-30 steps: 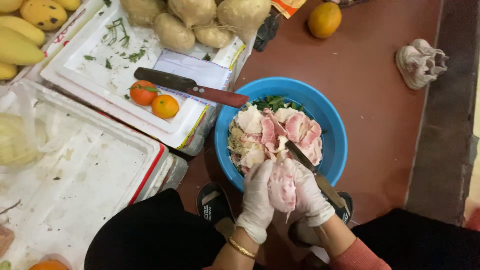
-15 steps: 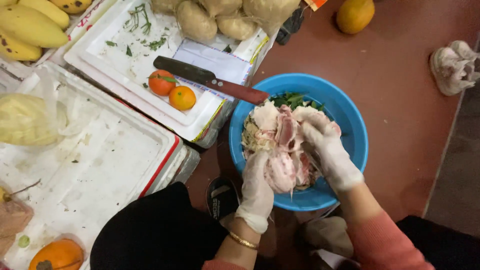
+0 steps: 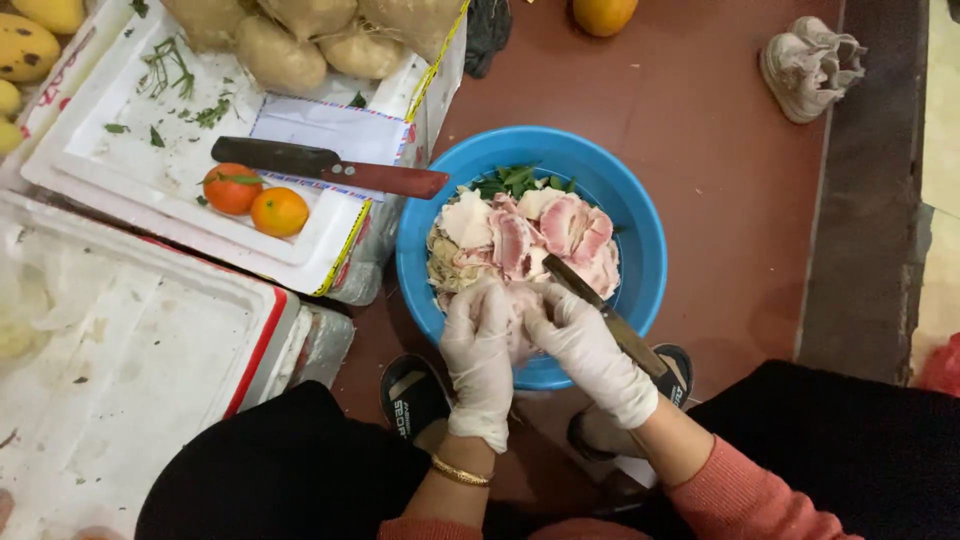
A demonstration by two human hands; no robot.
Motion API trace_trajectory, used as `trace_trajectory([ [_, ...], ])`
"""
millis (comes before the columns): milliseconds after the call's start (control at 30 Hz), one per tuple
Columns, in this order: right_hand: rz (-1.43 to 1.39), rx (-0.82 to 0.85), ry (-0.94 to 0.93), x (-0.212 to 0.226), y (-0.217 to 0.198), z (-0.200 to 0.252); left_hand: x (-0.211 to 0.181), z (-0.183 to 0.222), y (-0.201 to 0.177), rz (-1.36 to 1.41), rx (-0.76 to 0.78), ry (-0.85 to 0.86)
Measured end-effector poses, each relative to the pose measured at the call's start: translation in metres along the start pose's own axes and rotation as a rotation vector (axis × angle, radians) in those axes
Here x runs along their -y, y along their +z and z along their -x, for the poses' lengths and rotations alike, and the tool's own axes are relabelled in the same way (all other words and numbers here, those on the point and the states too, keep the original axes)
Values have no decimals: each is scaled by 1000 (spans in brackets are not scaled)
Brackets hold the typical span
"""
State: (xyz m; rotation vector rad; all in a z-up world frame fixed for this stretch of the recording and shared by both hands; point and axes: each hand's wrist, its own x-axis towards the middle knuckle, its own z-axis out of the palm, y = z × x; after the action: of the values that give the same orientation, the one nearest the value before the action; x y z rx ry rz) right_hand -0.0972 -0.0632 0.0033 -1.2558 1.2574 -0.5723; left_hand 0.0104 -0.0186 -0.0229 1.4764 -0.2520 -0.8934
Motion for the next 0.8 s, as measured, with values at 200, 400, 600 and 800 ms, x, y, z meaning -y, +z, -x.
trace_trajectory([
  [200, 179, -28, -117, -8, 16, 18, -6, -2, 8, 95, -115, -224],
  [400, 400, 53, -67, 27, 18, 39, -31, 0, 11, 233, -117, -391],
  [600, 225, 142, -139, 40, 0, 35, -13, -2, 8, 321, -134, -415],
  [800, 126, 102, -98, 20, -3, 6, -4, -5, 0, -72, -16, -234],
])
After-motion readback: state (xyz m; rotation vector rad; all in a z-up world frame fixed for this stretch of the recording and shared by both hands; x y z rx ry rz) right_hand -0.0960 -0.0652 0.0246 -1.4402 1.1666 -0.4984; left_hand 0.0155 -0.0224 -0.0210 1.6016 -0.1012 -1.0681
